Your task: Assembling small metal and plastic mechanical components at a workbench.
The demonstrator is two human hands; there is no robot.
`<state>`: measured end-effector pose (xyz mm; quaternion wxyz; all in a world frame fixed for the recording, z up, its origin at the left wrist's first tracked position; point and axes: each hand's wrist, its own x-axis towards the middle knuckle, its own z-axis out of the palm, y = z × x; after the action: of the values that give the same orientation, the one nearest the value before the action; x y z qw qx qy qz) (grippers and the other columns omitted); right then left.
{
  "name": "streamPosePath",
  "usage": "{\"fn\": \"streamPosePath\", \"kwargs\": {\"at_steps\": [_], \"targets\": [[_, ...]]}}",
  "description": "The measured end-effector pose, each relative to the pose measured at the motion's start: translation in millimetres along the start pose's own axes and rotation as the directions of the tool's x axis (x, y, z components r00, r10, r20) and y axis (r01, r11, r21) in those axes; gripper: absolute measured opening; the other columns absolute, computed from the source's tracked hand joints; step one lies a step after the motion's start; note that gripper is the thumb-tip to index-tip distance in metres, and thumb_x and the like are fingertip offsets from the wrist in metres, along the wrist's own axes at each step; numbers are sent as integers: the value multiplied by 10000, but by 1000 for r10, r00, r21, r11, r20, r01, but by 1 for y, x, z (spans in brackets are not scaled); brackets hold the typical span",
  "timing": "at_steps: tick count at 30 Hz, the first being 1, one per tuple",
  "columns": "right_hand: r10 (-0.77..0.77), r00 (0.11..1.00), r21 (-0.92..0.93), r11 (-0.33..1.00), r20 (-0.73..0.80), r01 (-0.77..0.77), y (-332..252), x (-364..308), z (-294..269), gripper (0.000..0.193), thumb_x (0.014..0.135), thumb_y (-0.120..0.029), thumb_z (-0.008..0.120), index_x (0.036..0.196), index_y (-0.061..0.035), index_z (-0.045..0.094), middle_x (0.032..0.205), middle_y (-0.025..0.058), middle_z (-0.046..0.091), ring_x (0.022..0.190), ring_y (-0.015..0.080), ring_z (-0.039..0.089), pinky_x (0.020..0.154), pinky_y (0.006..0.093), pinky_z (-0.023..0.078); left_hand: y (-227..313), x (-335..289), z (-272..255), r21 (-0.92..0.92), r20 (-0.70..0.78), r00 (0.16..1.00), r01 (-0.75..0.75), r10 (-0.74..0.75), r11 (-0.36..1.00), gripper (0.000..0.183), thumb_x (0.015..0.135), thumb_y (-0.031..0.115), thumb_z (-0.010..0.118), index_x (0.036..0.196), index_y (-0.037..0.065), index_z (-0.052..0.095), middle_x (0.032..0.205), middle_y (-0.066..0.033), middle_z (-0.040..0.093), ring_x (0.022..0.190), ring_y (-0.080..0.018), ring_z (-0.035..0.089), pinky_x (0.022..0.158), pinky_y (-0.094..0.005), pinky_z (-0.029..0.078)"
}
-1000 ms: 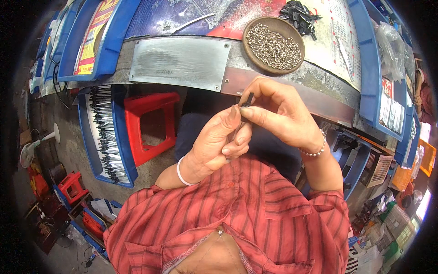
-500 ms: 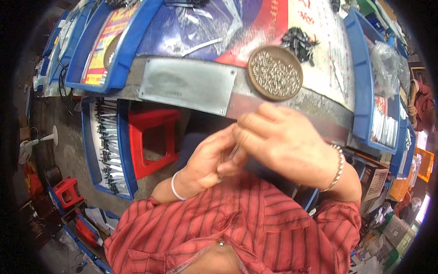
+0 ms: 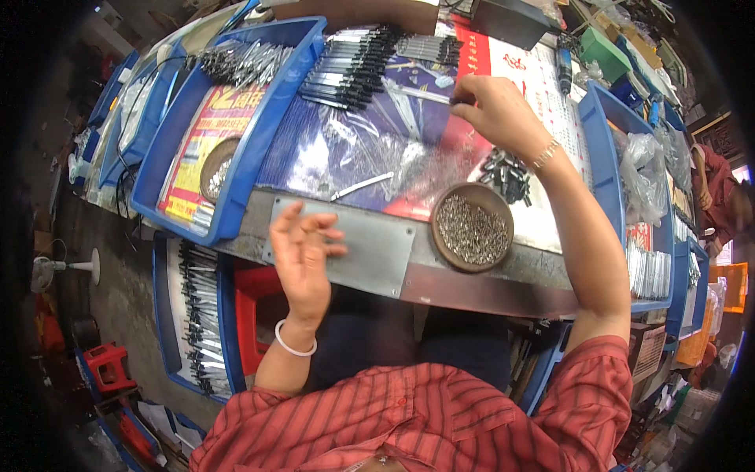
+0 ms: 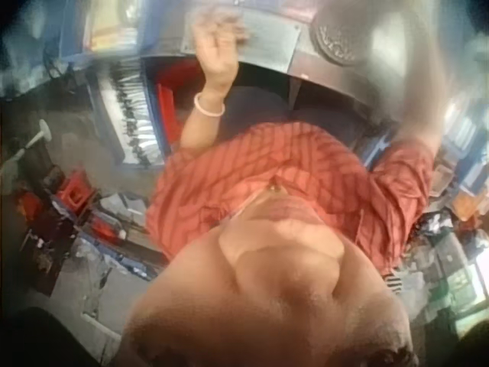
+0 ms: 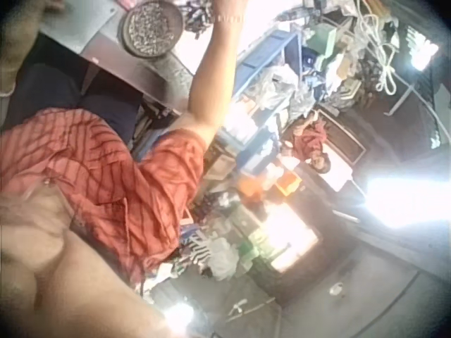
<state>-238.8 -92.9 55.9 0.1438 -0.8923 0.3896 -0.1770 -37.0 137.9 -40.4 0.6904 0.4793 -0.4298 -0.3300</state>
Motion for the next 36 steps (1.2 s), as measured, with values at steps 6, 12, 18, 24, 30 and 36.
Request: {"fn": "streamPosePath", "kwargs": {"at_steps": [6,12,18,24,30,36], "targets": [[62,993,-192,978,-97,-80,64,76,55,171,724,-144,629,794,12,614,767,193,620,752,342,600,692,402,467,-6,-5,7,367,187,959,-270,214,890,465,817,6,584,1213,-21,341,914,-138,629,697,-143,614,628,-233,498],[132,989,-339,929,-71,-148,84,105,68,178,736,-138,617,845,1,599,820,208,624,827,368,601,742,442,467,-7,-2,8,335,195,973,-187,126,924,467,801,9,596,1198,-12,352,920,-139,628,695,-136,616,621,-226,497],[58,982,-312,943,-179,-112,96,115,76,174,738,-122,596,823,-8,495,820,183,561,827,358,558,715,432,434,-4,2,7,370,232,964,-211,130,905,498,772,0,616,1197,-10,356,920,-136,630,674,-139,619,607,-226,495],[-3,973,-238,970,-232,-54,91,97,72,200,751,-126,612,872,-6,507,867,193,580,832,371,568,718,447,450,0,-2,8,350,202,975,-164,96,922,481,774,2,614,1191,-5,373,906,-129,635,682,-140,622,605,-229,493],[-70,988,3,997,-138,71,26,13,32,160,768,-105,614,861,1,539,802,162,582,732,322,572,655,390,454,6,0,7,351,173,983,-113,54,930,290,810,-1,576,1084,-17,480,867,-118,645,681,-132,620,606,-226,487],[-28,1000,205,978,-5,29,-55,-91,-9,130,774,-79,608,851,5,545,762,132,551,657,260,561,598,333,452,7,15,7,246,82,989,99,-122,964,163,853,-2,525,1012,-33,544,915,-136,632,796,-150,609,686,-258,482]]}}
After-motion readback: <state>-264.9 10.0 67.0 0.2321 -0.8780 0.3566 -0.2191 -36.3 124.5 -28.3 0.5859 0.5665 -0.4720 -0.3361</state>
